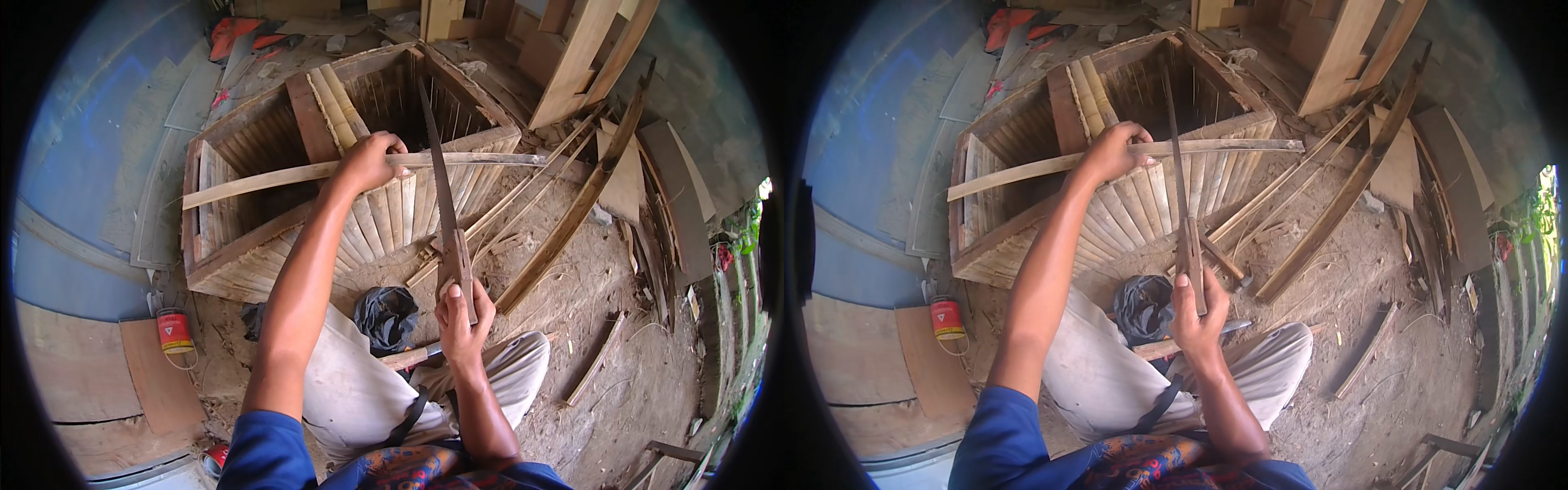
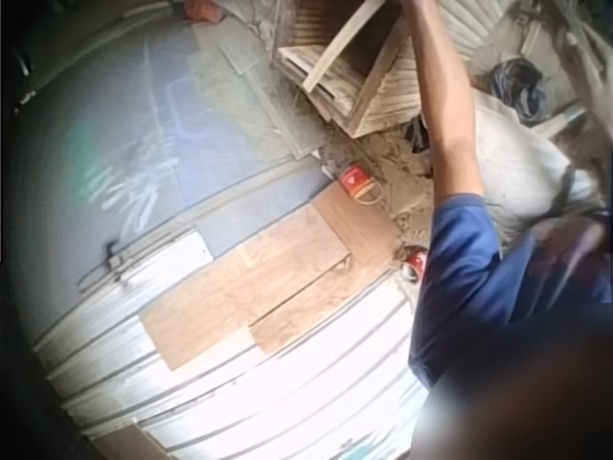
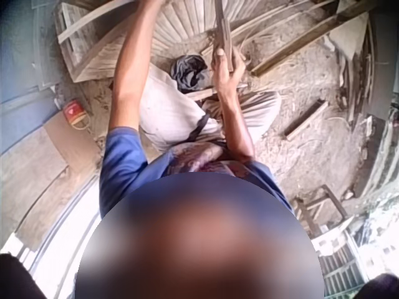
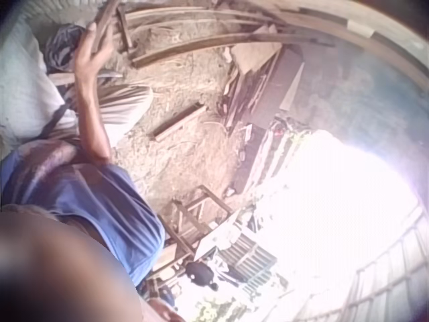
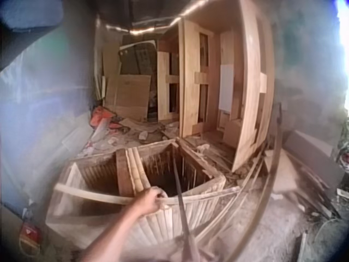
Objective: The person sits on the floor and assembles a wooden structure using a hand saw, hammer, and nails. They cut wooden slats to size, position them into the frame, and hammer nails to secure them.
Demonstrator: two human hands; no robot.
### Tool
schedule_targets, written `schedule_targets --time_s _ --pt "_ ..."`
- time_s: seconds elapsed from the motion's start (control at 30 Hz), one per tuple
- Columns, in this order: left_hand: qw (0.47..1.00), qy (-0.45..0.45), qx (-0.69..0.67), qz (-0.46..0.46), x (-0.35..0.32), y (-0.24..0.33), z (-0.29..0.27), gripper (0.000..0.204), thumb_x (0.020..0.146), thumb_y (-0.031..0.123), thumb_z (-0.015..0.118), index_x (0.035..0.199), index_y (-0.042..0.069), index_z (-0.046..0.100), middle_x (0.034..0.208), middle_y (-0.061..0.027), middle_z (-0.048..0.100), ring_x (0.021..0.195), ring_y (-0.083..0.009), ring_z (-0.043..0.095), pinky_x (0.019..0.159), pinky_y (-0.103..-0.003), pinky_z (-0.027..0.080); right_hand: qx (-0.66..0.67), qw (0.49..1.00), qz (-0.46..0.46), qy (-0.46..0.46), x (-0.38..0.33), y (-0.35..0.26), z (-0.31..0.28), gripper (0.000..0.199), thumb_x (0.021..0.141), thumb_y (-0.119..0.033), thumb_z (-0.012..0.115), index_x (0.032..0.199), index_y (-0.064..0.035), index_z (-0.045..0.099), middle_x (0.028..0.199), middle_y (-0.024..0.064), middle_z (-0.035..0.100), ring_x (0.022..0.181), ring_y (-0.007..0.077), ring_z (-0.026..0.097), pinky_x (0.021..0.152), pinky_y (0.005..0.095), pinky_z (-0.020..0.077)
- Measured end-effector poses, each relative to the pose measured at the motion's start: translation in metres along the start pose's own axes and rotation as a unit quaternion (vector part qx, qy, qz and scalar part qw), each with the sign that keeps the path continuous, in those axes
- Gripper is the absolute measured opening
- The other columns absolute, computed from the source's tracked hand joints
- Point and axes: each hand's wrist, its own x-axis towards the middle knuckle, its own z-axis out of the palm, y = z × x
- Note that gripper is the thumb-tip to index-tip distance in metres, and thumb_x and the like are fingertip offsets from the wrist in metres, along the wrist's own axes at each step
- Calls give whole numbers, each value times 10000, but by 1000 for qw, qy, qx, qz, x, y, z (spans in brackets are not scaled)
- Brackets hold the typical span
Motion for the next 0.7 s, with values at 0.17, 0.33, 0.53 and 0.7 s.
schedule_targets --time_s 0.17,0.33,0.53,0.7 --pt "1000 11 -12 -18 -3 0 -3 339 723 145 865 1013 44 721 1015 -114 730 961 -251 699 842 -355 534 4 1000 5 -8 -2 3 2 326 1005 -313 621 906 -26 501 705 -32 447 541 28 371 462 201 277" --pt "998 21 -54 -20 7 -5 -10 359 736 194 883 1026 47 730 961 -91 737 905 -223 687 819 -350 529 4 1000 -5 3 -4 0 3 335 1003 -317 619 892 -25 498 689 -25 447 531 36 371 461 204 276" --pt "997 73 -14 -38 12 -12 3 347 763 182 868 1046 43 722 922 -74 727 853 -163 650 785 -332 514 6 1000 5 0 -3 0 2 350 1000 -326 621 870 -30 490 668 -21 438 519 42 369 457 208 276" --pt "996 17 -55 -68 12 -20 3 363 759 188 873 1052 41 716 934 -54 733 864 -149 657 804 -326 513 -5 1000 16 14 -8 -2 -2 353 1002 -328 618 861 -34 483 660 -21 438 516 45 371 455 209 275"
